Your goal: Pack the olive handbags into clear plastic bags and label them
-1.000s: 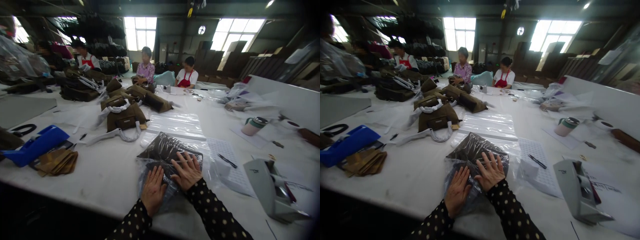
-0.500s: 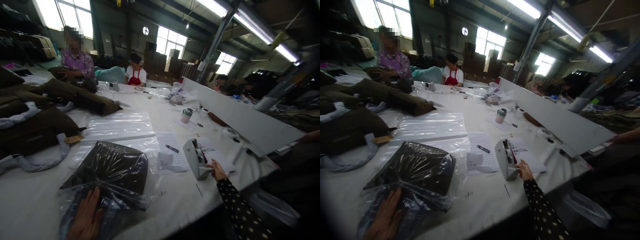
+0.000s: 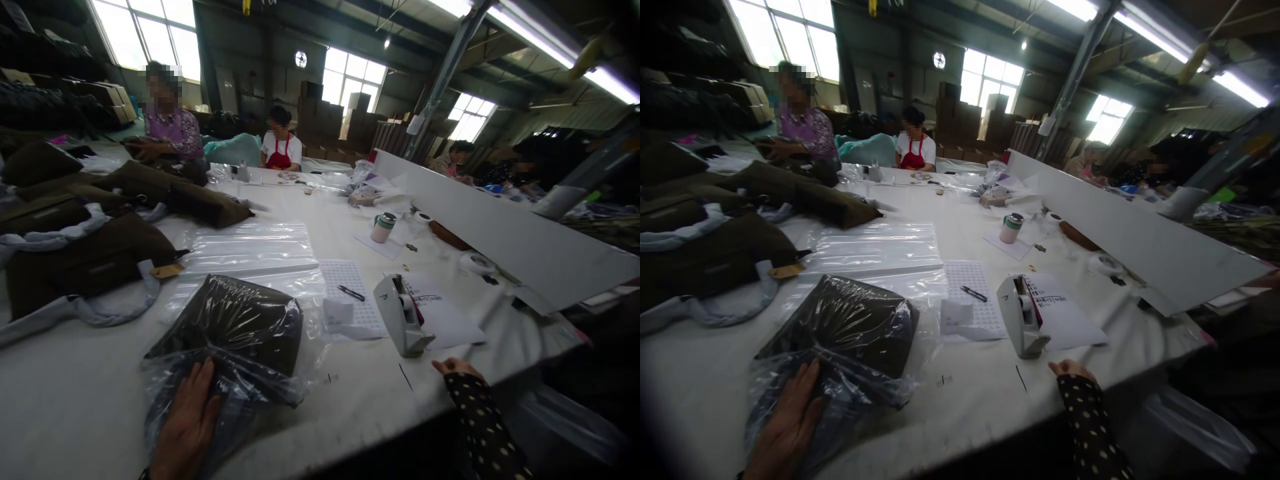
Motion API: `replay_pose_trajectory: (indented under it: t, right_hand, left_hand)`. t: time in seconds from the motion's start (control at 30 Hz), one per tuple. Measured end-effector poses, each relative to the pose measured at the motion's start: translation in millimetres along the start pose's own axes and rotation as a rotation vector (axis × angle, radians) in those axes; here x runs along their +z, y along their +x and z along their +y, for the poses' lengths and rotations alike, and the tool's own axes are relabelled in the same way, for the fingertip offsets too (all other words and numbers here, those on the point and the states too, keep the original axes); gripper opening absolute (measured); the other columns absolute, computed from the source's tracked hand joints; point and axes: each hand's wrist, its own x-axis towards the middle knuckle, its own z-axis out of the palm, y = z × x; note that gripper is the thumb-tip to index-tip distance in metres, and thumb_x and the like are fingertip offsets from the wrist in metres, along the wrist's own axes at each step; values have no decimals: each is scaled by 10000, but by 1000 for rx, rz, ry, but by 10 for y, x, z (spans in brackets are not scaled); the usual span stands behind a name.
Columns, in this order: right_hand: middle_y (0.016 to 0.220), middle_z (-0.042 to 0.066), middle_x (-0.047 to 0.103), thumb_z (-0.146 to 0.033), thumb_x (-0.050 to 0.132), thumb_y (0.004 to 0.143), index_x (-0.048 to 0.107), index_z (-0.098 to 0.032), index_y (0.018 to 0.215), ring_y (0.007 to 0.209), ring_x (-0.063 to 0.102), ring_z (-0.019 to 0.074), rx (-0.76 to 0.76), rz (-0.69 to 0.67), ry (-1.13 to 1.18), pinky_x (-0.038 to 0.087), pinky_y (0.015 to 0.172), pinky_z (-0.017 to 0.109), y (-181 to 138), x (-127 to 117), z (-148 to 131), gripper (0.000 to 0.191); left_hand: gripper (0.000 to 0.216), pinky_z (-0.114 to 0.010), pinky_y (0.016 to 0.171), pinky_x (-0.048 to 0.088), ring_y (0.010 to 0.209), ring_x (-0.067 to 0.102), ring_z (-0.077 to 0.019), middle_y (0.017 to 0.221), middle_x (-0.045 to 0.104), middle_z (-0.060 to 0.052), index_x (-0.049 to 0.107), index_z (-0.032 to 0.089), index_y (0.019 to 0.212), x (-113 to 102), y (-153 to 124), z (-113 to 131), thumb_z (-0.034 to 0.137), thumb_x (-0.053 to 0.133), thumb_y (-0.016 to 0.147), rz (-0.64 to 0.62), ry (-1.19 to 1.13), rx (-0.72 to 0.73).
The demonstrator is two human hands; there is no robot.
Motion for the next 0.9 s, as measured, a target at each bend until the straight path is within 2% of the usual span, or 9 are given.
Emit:
replay_pose_trajectory:
  t: [0.1, 0.17, 0.23, 0.37, 0.47, 0.6, 0.7, 0.8, 0.9]
  right_hand:
    - [465, 7, 518, -530, 669, 468, 562, -244, 418, 496, 443, 191, -113, 21, -137, 335, 550, 355, -74, -89, -259, 310]
    - [542, 7, 569, -570, 622, 556, 617, -239, 542, 554, 499, 193, -277, -52, -132, 373, 581, 341, -200, -15, -669, 332]
    - [554, 4, 568, -551, 614, 606, 618, -220, 582, 557, 504, 164, -515, -278, -50, 395, 578, 301, -426, 210, -1246, 332]
    - [554, -1, 559, -508, 608, 677, 625, -188, 585, 521, 481, 111, -1018, -941, 55, 397, 527, 237, -1201, 920, -2526, 334]
    - [552, -22, 581, -482, 659, 664, 650, -187, 621, 516, 510, 87, -1278, -1139, -235, 395, 518, 199, -1860, 1472, -3201, 298]
    - [670, 41, 650, -434, 678, 670, 680, -159, 701, 686, 609, 183, -1478, -945, -752, 459, 629, 276, -2390, 2035, -3581, 277]
    - [721, 132, 657, -411, 759, 560, 674, -93, 740, 737, 618, 299, -1449, -783, -892, 475, 629, 395, -2343, 2192, -3733, 376]
    - [789, 156, 656, -502, 712, 600, 633, -88, 911, 763, 617, 318, -1377, -611, -926, 486, 627, 428, -1961, 2040, -3843, 524]
    - [875, 146, 644, -421, 618, 741, 577, -118, 1014, 853, 592, 295, -1394, -414, -817, 485, 708, 432, -1608, 1647, -3659, 410]
  left_hand:
    - [596, -459, 1053, 299, 1291, 321, -264, 1395, 382, -75, 157, 219, 1416, -25, 1, 38, 342, 370, 873, 13, 23, 21]
    - [597, -451, 1039, 326, 1286, 332, -259, 1378, 407, -85, 143, 215, 1418, -66, -2, 85, 323, 378, 880, 13, 22, 20]
    - [594, -443, 1035, 334, 1289, 329, -249, 1378, 406, -91, 113, 206, 1421, -111, 0, 134, 295, 365, 890, -4, 12, -5]
    - [606, -441, 1054, 312, 1309, 288, -232, 1404, 363, -98, 64, 173, 1422, -161, -5, 182, 261, 353, 896, -61, -18, -60]
    - [629, -441, 1062, 305, 1307, 295, -229, 1402, 365, -102, 69, 163, 1420, -165, -45, 184, 258, 387, 886, -61, -43, -85]
    - [646, -450, 1046, 329, 1293, 322, -238, 1411, 342, -121, 75, 153, 1418, -149, -87, 185, 232, 406, 869, -47, -78, -134]
    - [659, -451, 1052, 320, 1297, 315, -236, 1412, 341, -116, 83, 151, 1417, -145, -63, 203, 211, 419, 854, -66, -121, -133]
    - [638, -450, 1052, 316, 1297, 312, -236, 1397, 370, -108, 125, 159, 1410, -202, -55, 218, 195, 428, 849, -47, -187, -114]
    - [529, -462, 1058, 289, 1303, 291, -252, 1370, 404, -96, 293, 197, 1350, -363, -151, 157, 190, 448, 844, 148, -283, -151]
